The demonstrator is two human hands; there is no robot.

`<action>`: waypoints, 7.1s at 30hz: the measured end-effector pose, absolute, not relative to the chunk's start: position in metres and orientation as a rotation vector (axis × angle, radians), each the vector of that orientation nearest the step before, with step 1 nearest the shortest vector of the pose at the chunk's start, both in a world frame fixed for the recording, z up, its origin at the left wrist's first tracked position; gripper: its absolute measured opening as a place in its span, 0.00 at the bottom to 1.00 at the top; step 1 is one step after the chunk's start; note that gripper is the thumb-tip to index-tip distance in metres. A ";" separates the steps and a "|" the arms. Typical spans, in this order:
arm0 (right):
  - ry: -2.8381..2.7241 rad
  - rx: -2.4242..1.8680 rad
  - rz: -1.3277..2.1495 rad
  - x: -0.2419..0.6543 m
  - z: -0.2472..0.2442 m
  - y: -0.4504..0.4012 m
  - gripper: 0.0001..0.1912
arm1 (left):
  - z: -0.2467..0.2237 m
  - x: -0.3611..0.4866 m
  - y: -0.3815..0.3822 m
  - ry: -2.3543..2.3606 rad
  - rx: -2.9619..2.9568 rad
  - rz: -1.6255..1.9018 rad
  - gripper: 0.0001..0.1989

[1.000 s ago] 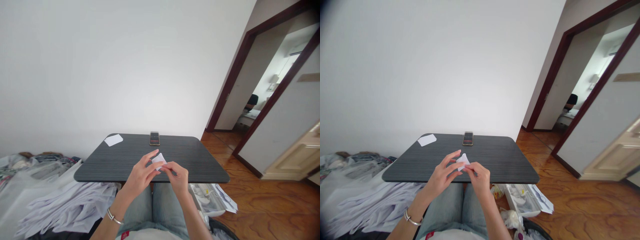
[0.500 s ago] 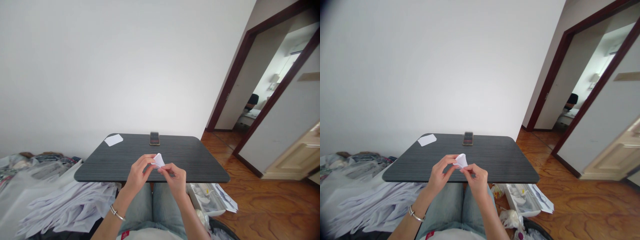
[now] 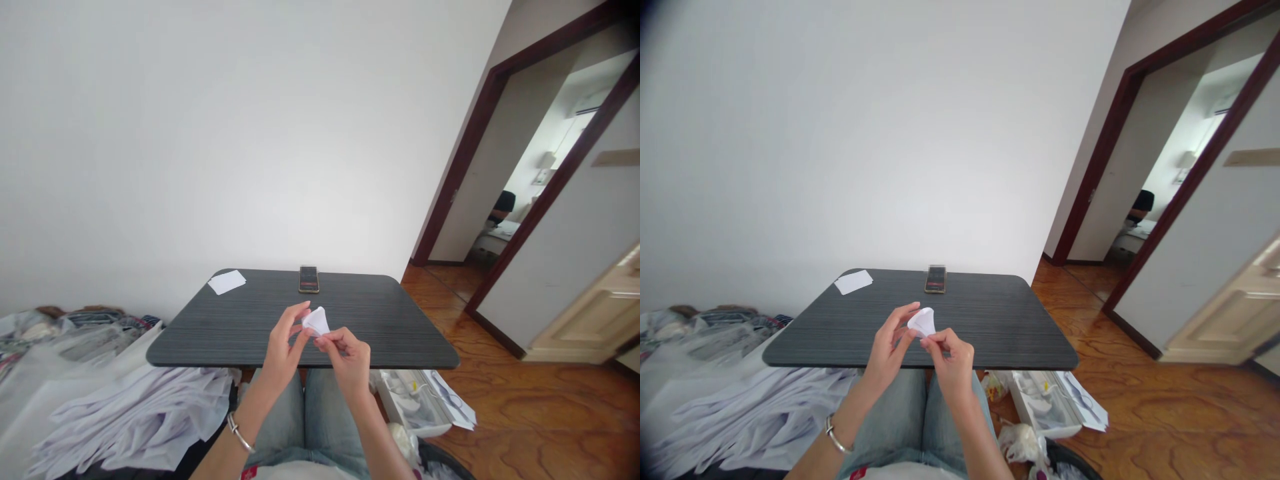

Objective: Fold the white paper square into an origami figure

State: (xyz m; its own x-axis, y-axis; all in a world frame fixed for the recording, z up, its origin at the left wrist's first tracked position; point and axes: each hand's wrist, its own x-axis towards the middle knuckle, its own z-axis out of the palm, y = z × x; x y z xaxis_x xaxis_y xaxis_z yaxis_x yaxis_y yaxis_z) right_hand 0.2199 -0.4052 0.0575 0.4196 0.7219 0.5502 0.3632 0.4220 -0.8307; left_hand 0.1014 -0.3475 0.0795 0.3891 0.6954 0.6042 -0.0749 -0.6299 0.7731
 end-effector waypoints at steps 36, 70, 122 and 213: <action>-0.948 -0.944 1.121 0.219 0.066 -0.402 0.17 | 0.078 0.102 -0.346 0.475 2.036 1.376 0.14; -1.102 -0.923 1.121 0.224 0.056 -0.403 0.17 | 0.085 0.083 -0.330 0.291 1.771 0.957 0.15; -1.437 -1.060 -0.173 0.238 0.066 -0.399 0.05 | 0.089 0.096 -0.346 0.485 1.882 0.768 0.22; -1.403 -0.945 -0.121 0.232 0.074 -0.414 0.09 | 0.095 0.088 -0.343 0.488 1.912 1.014 0.12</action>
